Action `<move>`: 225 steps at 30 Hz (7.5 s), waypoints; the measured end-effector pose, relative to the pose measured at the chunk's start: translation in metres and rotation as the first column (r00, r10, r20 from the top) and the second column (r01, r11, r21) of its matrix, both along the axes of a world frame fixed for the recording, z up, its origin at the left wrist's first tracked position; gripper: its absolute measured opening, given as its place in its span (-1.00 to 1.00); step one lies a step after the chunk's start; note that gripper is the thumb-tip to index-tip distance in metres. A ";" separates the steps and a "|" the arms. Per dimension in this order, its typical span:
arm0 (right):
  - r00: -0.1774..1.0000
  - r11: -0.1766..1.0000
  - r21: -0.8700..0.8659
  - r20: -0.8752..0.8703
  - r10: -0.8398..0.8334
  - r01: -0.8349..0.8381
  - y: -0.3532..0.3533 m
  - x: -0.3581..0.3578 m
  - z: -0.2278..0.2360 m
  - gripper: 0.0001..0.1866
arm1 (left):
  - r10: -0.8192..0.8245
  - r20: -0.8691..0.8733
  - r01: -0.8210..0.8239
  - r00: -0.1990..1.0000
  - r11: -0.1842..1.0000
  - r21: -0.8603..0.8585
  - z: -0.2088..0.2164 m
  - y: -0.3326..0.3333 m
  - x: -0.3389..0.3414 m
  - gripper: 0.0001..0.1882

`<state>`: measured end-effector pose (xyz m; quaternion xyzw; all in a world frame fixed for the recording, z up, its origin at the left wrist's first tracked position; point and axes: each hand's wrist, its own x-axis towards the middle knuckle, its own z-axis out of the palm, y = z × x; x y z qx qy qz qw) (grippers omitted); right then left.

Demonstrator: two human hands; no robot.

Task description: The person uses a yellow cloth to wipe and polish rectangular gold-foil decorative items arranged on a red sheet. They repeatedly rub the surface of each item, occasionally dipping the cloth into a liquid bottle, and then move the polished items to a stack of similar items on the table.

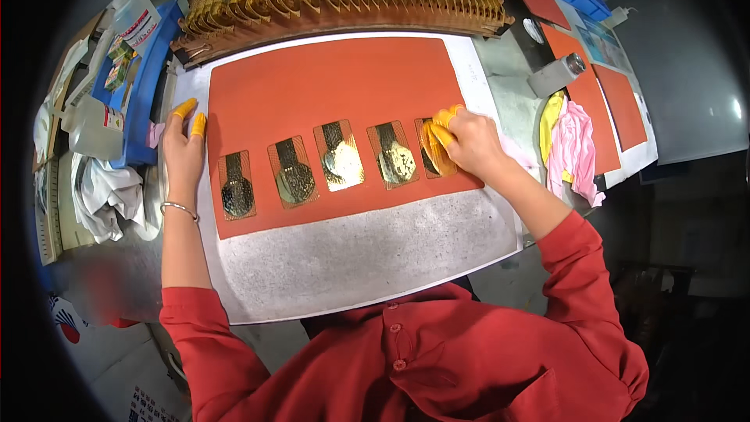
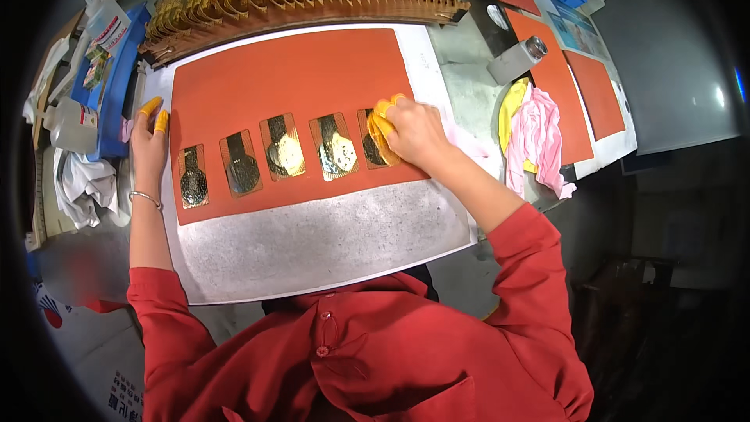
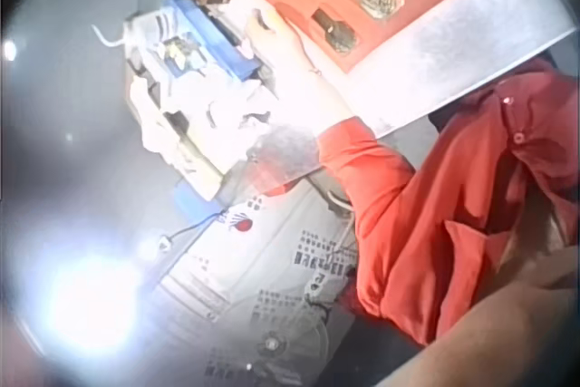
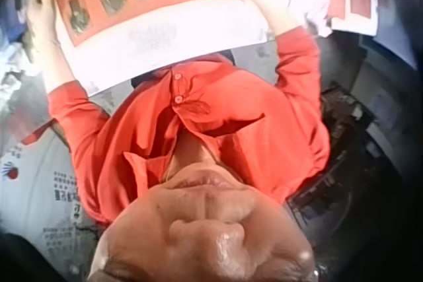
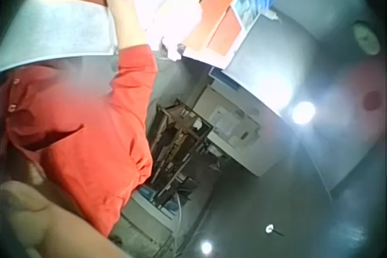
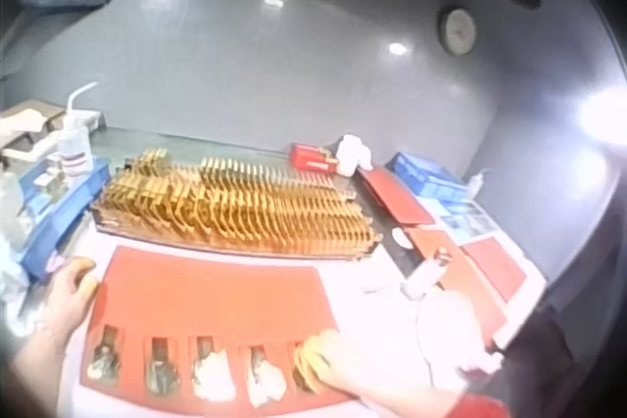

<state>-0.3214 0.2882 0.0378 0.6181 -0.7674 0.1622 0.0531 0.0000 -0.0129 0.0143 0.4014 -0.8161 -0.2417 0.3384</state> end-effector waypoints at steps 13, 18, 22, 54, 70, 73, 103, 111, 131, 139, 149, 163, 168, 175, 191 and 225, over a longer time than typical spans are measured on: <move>0.998 0.998 0.045 0.054 -0.042 0.040 -0.010 -0.007 0.004 -0.90 | -0.005 -0.071 0.010 0.997 0.998 0.068 -0.005 0.000 0.006 -0.70; 0.999 1.000 0.023 0.031 -0.011 0.010 0.004 0.000 0.002 -0.90 | -0.009 -0.055 0.010 0.998 1.000 0.017 -0.005 -0.003 0.005 -0.71; 0.999 1.000 0.014 0.029 -0.022 0.021 -0.010 -0.013 -0.001 -0.89 | -0.010 -0.044 0.011 0.999 1.000 0.026 -0.004 -0.003 0.004 -0.71; 0.922 0.917 0.094 0.030 0.387 -0.388 0.008 -0.004 -0.003 -0.91 | -0.023 -0.072 0.031 0.997 0.993 0.113 -0.013 -0.014 0.006 -0.71; 0.904 0.891 0.155 0.100 0.416 -0.427 -0.006 0.039 0.010 -0.90 | 0.002 -0.055 -0.001 0.998 1.000 0.015 -0.004 -0.004 0.009 -0.72; 0.939 0.944 0.078 0.154 0.307 -0.321 -0.053 0.030 0.013 -0.86 | -0.031 -0.090 0.033 0.995 0.999 0.023 -0.010 -0.009 0.006 -0.72; 0.928 0.925 0.114 0.141 0.345 -0.361 -0.115 0.071 0.013 -0.86 | -0.060 -0.119 0.054 0.991 0.997 -0.051 -0.010 -0.007 -0.002 -0.71; 0.884 0.878 0.102 0.082 0.460 -0.467 -0.105 0.090 0.005 -0.87 | -0.018 -0.036 0.014 0.999 0.991 -0.132 -0.010 -0.008 0.006 -0.71; 0.732 0.728 0.095 0.168 0.660 -0.679 -0.111 0.146 0.004 -0.90 | -0.009 -0.076 0.002 0.997 0.996 -0.084 -0.018 -0.006 0.010 -0.69; 0.901 0.854 0.288 0.101 0.423 -0.433 -0.163 0.148 0.038 -0.87 | -0.020 -0.150 0.006 0.989 0.996 -0.089 -0.018 -0.012 0.004 -0.71; 0.880 0.882 0.090 0.168 0.444 -0.462 -0.206 0.192 0.013 -0.87 | 0.021 -0.118 -0.029 0.993 0.997 -0.070 -0.008 -0.007 0.000 -0.70; 0.732 0.716 0.154 0.115 0.672 -0.681 -0.130 0.233 0.010 -0.91 | -0.005 -0.124 -0.003 0.992 0.998 -0.061 -0.012 -0.003 0.009 -0.71; 0.407 0.635 -0.139 0.659 0.632 -0.760 -0.009 0.184 0.062 -0.91 | -0.029 -0.121 0.016 0.992 0.994 -0.106 -0.016 -0.007 0.005 -0.70; 0.218 0.978 -0.104 0.974 0.064 0.178 0.092 -0.028 0.043 -0.83 | 0.000 -0.037 -0.006 0.999 0.984 -0.181 0.009 0.012 0.006 -0.54; 0.162 0.898 -0.113 0.986 0.048 0.425 0.085 -0.074 -0.011 -0.88 | -0.665 0.437 0.724 0.605 0.689 0.046 0.048 0.212 -0.197 -0.08; 0.207 0.886 -0.184 0.973 0.103 0.426 0.096 -0.096 -0.034 -0.88 | -0.801 -0.016 0.802 0.598 0.598 -0.002 0.042 0.212 -0.191 -0.36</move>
